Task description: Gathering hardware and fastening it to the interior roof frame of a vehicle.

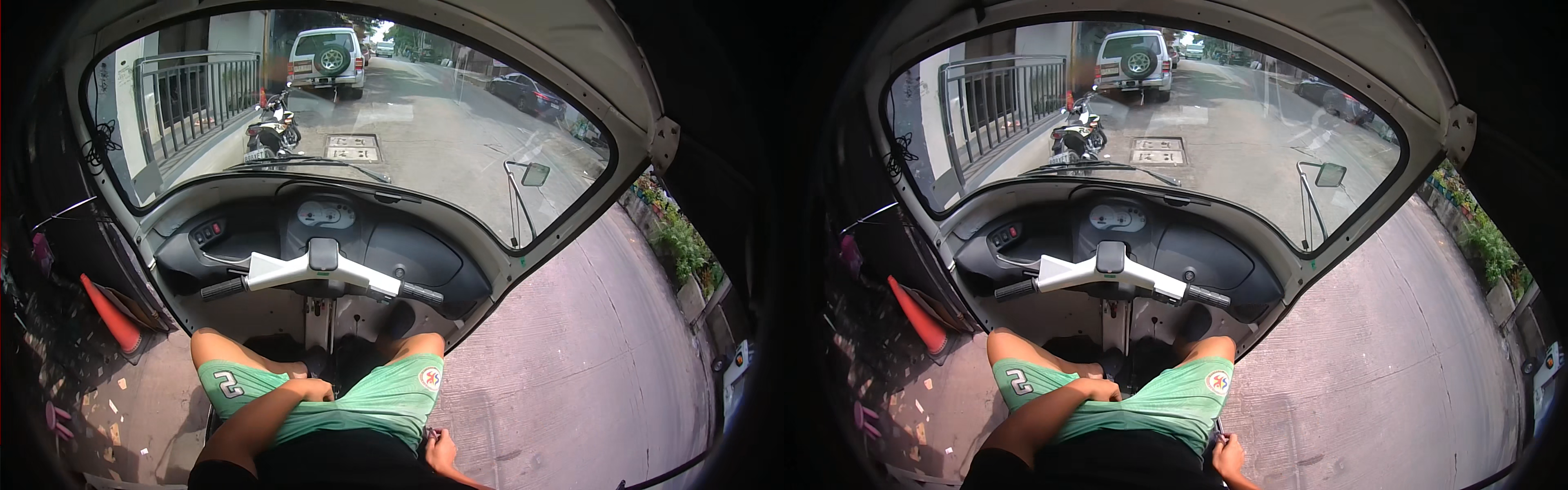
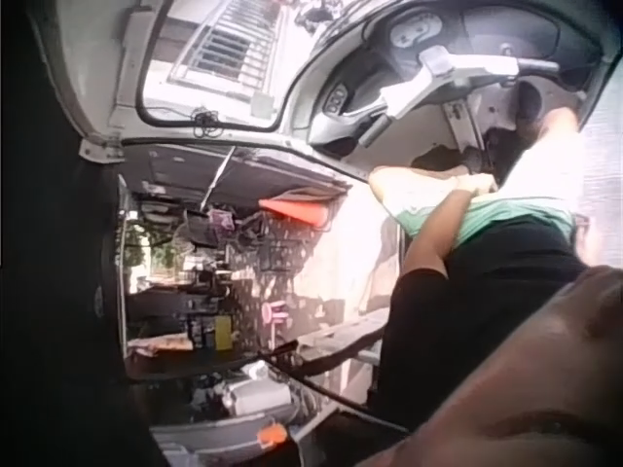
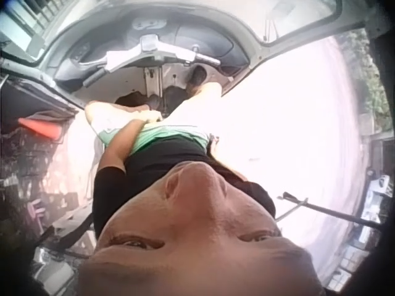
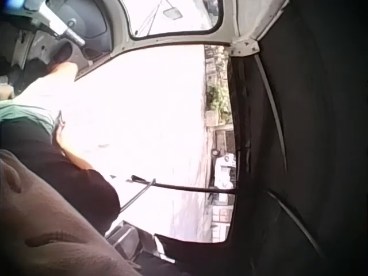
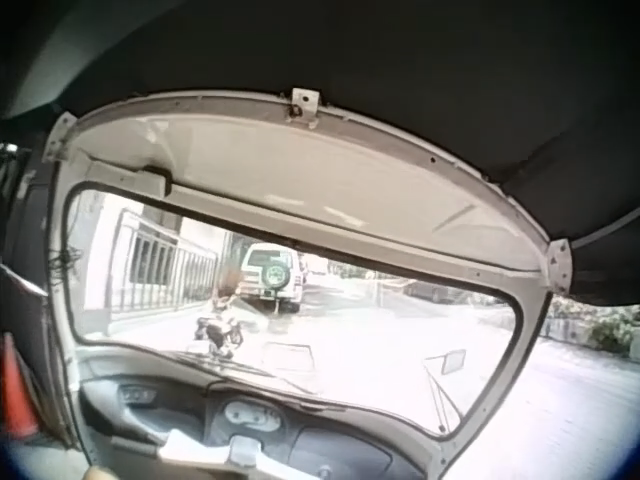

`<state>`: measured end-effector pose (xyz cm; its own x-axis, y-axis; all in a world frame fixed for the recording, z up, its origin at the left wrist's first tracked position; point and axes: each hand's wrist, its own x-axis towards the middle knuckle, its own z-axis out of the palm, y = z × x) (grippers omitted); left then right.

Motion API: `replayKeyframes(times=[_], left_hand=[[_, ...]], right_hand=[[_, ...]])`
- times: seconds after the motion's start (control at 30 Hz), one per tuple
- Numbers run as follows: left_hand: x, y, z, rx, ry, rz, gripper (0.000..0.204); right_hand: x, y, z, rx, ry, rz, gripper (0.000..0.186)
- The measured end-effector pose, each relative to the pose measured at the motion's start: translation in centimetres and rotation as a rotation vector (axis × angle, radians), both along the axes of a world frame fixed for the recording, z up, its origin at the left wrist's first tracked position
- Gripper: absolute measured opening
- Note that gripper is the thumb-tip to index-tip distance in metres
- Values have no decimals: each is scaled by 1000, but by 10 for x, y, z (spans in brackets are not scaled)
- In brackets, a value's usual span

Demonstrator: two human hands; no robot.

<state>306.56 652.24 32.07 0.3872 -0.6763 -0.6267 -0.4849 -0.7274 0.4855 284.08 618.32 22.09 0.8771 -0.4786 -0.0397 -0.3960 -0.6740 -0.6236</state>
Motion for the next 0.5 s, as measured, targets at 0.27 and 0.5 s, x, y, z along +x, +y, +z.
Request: replayKeyframes(times=[0.27, 0.5], left_hand=[[-2, 14, -57, -112, 170, -29, 39], [-11, -16, -29, 38, 149, 35, 37]], right_hand=[[-29, 36, -45, -8, -98, -151, 36], [-29, 35, -68, 32, -153, -183, 33]])
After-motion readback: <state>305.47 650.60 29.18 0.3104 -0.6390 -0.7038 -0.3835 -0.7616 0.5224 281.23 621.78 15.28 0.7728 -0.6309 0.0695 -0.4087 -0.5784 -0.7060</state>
